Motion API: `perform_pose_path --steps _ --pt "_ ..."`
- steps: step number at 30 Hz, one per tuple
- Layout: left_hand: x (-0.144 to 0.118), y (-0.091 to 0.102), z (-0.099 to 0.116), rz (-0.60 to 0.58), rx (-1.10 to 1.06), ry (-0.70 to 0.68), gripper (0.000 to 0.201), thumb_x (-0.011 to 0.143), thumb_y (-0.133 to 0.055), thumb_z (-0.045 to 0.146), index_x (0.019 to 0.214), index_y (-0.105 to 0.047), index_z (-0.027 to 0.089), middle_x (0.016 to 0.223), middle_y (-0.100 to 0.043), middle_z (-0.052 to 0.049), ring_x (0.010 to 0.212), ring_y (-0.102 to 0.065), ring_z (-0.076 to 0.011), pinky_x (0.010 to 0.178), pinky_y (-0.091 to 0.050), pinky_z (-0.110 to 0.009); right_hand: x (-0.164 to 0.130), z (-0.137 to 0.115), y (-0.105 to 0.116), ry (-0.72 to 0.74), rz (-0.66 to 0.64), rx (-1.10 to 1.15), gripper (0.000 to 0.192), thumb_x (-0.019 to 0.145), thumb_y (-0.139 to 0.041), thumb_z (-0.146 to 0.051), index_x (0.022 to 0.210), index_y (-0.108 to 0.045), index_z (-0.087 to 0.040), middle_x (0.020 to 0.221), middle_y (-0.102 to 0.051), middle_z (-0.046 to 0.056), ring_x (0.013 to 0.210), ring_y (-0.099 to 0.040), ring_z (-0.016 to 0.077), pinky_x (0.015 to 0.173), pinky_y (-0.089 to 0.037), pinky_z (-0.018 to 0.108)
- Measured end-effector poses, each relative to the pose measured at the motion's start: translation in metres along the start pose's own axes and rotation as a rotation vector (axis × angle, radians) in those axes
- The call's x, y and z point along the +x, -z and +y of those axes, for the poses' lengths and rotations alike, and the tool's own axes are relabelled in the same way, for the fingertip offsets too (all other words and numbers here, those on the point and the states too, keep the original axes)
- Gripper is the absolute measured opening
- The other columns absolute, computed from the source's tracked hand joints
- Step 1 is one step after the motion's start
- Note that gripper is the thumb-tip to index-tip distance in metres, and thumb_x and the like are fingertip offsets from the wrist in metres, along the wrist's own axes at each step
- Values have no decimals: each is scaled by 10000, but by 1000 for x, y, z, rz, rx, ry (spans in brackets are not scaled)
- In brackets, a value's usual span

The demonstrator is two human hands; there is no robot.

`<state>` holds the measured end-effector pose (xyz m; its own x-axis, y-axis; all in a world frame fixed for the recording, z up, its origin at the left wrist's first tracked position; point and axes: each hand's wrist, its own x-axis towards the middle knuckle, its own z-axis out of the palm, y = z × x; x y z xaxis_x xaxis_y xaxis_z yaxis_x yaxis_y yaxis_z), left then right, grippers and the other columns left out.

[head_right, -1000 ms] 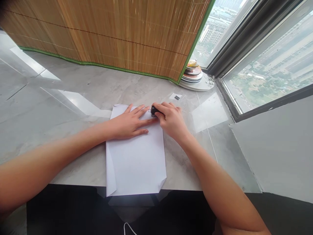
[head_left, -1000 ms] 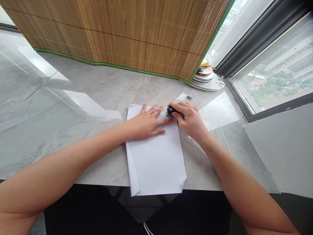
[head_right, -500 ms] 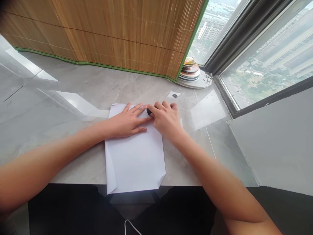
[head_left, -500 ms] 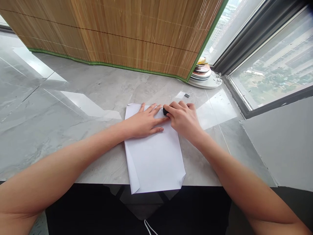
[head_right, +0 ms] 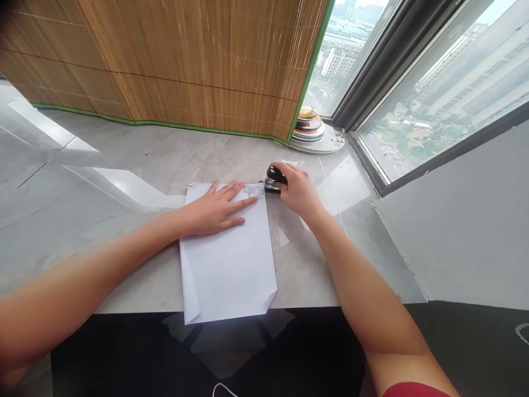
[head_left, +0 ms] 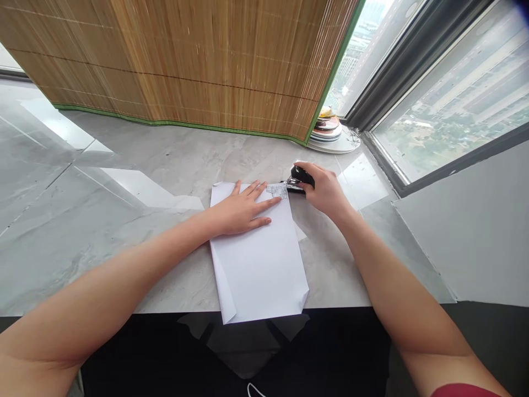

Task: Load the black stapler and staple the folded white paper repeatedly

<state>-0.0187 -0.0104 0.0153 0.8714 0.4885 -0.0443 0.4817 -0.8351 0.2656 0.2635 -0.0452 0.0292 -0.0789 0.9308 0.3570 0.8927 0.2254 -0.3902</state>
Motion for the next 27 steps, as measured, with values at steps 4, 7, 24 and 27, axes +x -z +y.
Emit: perform_pose_path --steps 4,7,24,27 --pt "0 1 -1 -4 19 31 745 1112 -485 597 1764 -324 275 1837 -211 -196 1713 -193 -380 1345 -134 -684 2 11 3 -102 -72 -34 448 810 -702 -239 1257 -704 -224 1088 -790 103 1019 -701 338 927 -525 467" --pt "0 3 -1 -11 22 20 701 1119 -467 596 1730 -407 258 1833 -212 -208 1713 -184 -387 1341 -114 -704 2 12 6 -213 -52 -76 235 797 -683 -241 1027 -722 -214 892 -756 88 874 -670 310 775 -490 395" --pt "5 7 -45 720 -465 383 448 869 -410 60 1180 -703 194 1381 -749 -108 1351 -664 -273 1221 -480 -483 -27 -79 -30 113 -207 300 115 892 -691 -289 981 -646 -233 944 -723 44 865 -636 229 790 -459 337" --pt "5 11 -49 799 -466 373 410 820 -442 62 1087 -716 208 1289 -765 -94 1288 -674 -276 1182 -500 -463 -24 -77 -32 207 -277 316 200 923 -697 -355 1074 -652 -231 1027 -720 68 939 -635 241 831 -476 350"
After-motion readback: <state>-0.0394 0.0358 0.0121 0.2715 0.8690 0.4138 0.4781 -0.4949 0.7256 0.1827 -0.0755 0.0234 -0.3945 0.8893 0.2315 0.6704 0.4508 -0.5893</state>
